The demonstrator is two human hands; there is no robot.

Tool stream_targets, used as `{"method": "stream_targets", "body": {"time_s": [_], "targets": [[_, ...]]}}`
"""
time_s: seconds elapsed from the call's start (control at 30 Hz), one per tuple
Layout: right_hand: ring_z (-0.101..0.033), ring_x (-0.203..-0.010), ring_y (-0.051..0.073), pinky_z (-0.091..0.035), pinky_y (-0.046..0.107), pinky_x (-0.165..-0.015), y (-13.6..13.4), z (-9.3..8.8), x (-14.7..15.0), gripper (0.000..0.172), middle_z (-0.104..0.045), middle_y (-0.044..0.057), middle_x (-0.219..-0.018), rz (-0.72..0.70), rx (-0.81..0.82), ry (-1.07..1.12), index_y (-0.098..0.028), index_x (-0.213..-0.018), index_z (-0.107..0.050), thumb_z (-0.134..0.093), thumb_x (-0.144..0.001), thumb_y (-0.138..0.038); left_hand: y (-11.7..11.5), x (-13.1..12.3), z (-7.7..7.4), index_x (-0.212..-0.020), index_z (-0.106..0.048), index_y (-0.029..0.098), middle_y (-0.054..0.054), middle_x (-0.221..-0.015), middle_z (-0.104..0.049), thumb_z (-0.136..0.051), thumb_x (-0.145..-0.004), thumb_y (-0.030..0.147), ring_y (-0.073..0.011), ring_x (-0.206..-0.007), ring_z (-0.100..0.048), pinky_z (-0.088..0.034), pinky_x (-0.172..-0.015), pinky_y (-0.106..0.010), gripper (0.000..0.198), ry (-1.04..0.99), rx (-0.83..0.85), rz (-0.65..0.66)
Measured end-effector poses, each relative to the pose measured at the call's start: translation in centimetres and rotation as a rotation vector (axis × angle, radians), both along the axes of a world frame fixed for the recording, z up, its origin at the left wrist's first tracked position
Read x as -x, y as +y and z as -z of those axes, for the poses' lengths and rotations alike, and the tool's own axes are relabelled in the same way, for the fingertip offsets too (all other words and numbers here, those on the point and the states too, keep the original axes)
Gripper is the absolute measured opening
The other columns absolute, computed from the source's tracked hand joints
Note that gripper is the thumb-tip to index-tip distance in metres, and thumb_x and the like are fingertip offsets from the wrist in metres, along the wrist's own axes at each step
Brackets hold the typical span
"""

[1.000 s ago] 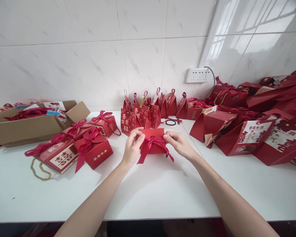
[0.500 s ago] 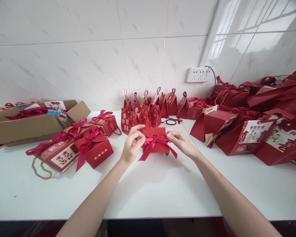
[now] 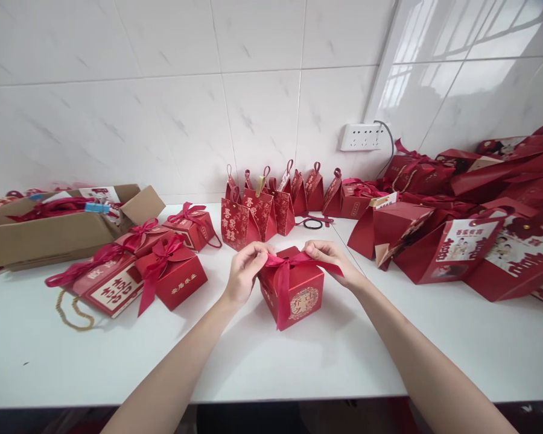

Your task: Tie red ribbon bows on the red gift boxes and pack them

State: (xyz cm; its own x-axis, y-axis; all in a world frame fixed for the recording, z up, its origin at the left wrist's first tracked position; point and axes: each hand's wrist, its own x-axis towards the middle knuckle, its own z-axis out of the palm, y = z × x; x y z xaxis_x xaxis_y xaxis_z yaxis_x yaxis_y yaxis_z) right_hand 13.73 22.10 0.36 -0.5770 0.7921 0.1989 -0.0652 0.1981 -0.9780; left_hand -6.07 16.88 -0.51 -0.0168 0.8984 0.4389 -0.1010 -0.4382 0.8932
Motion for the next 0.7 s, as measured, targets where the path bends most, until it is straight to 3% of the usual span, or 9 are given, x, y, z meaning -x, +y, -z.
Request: {"method": "stream_targets", "body": {"time_s": [0.13,0.33,0.53,0.7], "targets": [[-0.033,-0.052,0.009,-0.022,0.024,-0.052,-0.03,0.03,-0.09,0.048,-0.037,-0.004,-0.060,-0.001,0.010,-0.001,-0.018,-0.060,-0.041,-0.058,-0.077,-0.060,0.06,0.11,-0.07,-0.068,-0.055,0.019,-0.003,-0.074,-0.056,-0.062,-0.078,0.041,-0.0178,-0.074,-0.053,-0.046,-0.077,-0.034,0.026,-0.037,0.039,0.011],[-0.036,-0.053,0.009,-0.025,0.025,-0.052,0.07,0.05,-0.19,0.048,-0.040,-0.003,-0.060,0.001,0.013,-0.008,-0.018,-0.059,-0.042,-0.059,-0.077,-0.059,-0.10,-0.09,-0.19,-0.068,-0.053,0.018,-0.004,-0.074,-0.057,-0.062,-0.077,0.043,-0.0169,-0.071,-0.053,-0.044,-0.068,-0.031,0.028,-0.042,0.079,0.057],[-0.031,-0.052,0.008,-0.022,0.024,-0.051,0.04,-0.05,-0.08,0.050,-0.034,-0.005,-0.057,0.031,-0.024,-0.057,-0.019,-0.058,-0.041,-0.059,-0.076,-0.062,-0.12,0.07,-0.22,-0.069,-0.053,0.019,0.000,-0.066,-0.049,-0.063,-0.076,0.044,-0.0126,-0.060,-0.045,-0.035,-0.058,-0.026,0.029,0.005,0.070,0.040],[-0.038,-0.057,0.010,-0.031,0.026,-0.057,0.12,-0.18,-0.05,0.048,-0.040,-0.004,-0.059,0.046,-0.034,-0.047,-0.018,-0.059,-0.046,-0.059,-0.075,-0.062,-0.31,-0.04,-0.53,-0.065,-0.051,0.019,0.001,-0.063,-0.045,-0.060,-0.079,0.041,-0.0124,-0.059,-0.040,-0.031,-0.057,-0.026,0.027,0.073,0.033,0.008]]}}
